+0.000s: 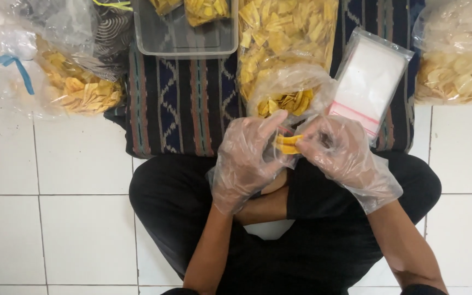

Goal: A person wearing plastic gloves sits on the floor and manually packs banana chips from a large container into small individual plastic bags.

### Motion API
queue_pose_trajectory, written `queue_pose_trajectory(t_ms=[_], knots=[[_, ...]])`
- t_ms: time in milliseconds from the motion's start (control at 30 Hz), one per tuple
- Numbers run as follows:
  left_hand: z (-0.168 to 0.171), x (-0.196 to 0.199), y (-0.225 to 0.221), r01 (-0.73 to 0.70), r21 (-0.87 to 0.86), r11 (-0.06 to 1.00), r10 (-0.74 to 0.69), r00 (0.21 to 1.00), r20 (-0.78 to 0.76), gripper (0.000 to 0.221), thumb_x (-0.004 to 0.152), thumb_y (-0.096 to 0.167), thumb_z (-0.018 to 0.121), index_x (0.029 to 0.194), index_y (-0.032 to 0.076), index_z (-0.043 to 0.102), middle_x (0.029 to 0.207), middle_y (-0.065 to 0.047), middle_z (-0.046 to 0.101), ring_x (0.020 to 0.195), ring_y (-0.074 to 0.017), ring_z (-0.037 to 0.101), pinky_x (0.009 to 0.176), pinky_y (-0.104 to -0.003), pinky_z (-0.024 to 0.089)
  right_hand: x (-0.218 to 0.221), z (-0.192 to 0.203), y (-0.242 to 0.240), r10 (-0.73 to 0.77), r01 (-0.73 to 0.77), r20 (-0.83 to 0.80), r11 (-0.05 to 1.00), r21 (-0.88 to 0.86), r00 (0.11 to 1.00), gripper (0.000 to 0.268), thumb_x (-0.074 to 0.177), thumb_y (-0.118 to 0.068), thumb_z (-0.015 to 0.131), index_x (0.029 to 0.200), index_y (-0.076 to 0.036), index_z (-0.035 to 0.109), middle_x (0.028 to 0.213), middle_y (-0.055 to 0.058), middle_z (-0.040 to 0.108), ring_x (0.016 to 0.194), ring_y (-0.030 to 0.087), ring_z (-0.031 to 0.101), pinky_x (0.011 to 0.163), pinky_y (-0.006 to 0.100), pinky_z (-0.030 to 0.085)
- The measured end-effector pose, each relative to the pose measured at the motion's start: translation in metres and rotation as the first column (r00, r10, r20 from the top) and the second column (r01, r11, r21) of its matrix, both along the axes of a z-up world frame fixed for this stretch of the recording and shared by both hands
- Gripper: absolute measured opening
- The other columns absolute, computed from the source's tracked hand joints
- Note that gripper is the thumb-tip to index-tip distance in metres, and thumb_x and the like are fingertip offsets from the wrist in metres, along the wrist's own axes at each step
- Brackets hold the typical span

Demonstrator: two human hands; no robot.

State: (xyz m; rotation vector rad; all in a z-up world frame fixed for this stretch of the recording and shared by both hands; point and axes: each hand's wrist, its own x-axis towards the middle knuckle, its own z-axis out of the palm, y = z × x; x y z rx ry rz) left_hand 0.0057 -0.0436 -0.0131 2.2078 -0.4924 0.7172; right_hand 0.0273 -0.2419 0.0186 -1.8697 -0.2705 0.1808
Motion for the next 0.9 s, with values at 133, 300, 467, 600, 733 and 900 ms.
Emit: queue_pose_trajectory(t_ms=[133, 300, 467, 600, 733, 900], knots=[[-0.004, -0.001, -0.002, 0.034, -0.048, 0.998, -0.034, 0.999, 0.017, 0.055, 0.089, 0.031, 0.073, 0.139, 0.011, 0.061, 0.101, -0.002, 0.067, 0.088, -0.0229, 0.067, 0.09, -0.04, 0.055, -0.003, 0.0, -0.004, 0.085, -0.076, 0.114, 0.994, -0.076, 0.99, 0.009, 0.089, -0.005, 0.078, 0.093, 0.002, 0.074, 0.063, 0.012, 0.063, 0.056, 0.014, 0.065, 0.059, 0.025, 0.055], [-0.006, -0.002, -0.004, 0.019, -0.134, 0.991, -0.017, 1.0, 0.016, 0.055, 0.088, 0.033, 0.077, 0.136, 0.011, 0.063, 0.105, -0.002, 0.068, 0.091, -0.0234, 0.068, 0.091, -0.04, 0.055, 0.006, 0.012, -0.003, 0.375, -0.27, 0.28, 0.897, -0.35, 0.884, 0.018, 0.086, 0.001, 0.075, 0.104, 0.004, 0.073, 0.075, 0.006, 0.067, 0.062, 0.003, 0.063, 0.067, 0.011, 0.052], [-0.005, -0.002, -0.002, 0.082, -0.23, 0.97, -0.088, 0.996, -0.018, 0.057, 0.086, 0.031, 0.08, 0.137, 0.011, 0.062, 0.112, -0.004, 0.07, 0.1, -0.0259, 0.069, 0.095, -0.041, 0.055, 0.002, 0.016, 0.004, 0.152, -0.147, 0.229, 0.988, -0.036, 0.962, 0.012, 0.086, 0.0, 0.081, 0.098, 0.001, 0.079, 0.067, 0.008, 0.071, 0.052, 0.009, 0.062, 0.052, 0.021, 0.052], [-0.002, -0.002, -0.003, 0.062, -0.235, 0.97, -0.07, 0.997, -0.025, 0.057, 0.085, 0.03, 0.082, 0.135, 0.011, 0.063, 0.111, -0.006, 0.069, 0.101, -0.0265, 0.068, 0.097, -0.042, 0.054, 0.001, 0.018, 0.01, 0.16, -0.139, 0.317, 0.986, -0.088, 0.935, 0.013, 0.087, 0.002, 0.08, 0.1, -0.001, 0.081, 0.069, 0.006, 0.071, 0.051, 0.007, 0.057, 0.051, 0.018, 0.048], [-0.006, -0.001, -0.003, 0.089, -0.256, 0.963, -0.09, 0.996, 0.007, 0.055, 0.084, 0.029, 0.083, 0.132, 0.01, 0.065, 0.11, -0.006, 0.071, 0.101, -0.0268, 0.069, 0.096, -0.042, 0.054, -0.005, 0.02, 0.011, 0.155, -0.106, 0.37, 0.983, -0.15, 0.916, 0.014, 0.086, 0.002, 0.082, 0.1, 0.0, 0.081, 0.067, 0.014, 0.068, 0.048, 0.015, 0.055, 0.046, 0.024, 0.044], [0.0, -0.002, -0.026, -0.048, -0.349, 0.936, 0.123, 0.973, 0.196, 0.045, 0.09, 0.027, 0.075, 0.126, 0.001, 0.067, 0.108, -0.012, 0.065, 0.091, -0.0328, 0.068, 0.089, -0.045, 0.057, -0.013, -0.017, -0.002, 0.277, 0.0, 0.64, 0.918, -0.397, 0.717, 0.015, 0.085, -0.001, 0.087, 0.099, -0.001, 0.081, 0.079, 0.011, 0.072, 0.053, 0.018, 0.05, 0.051, 0.029, 0.041]])
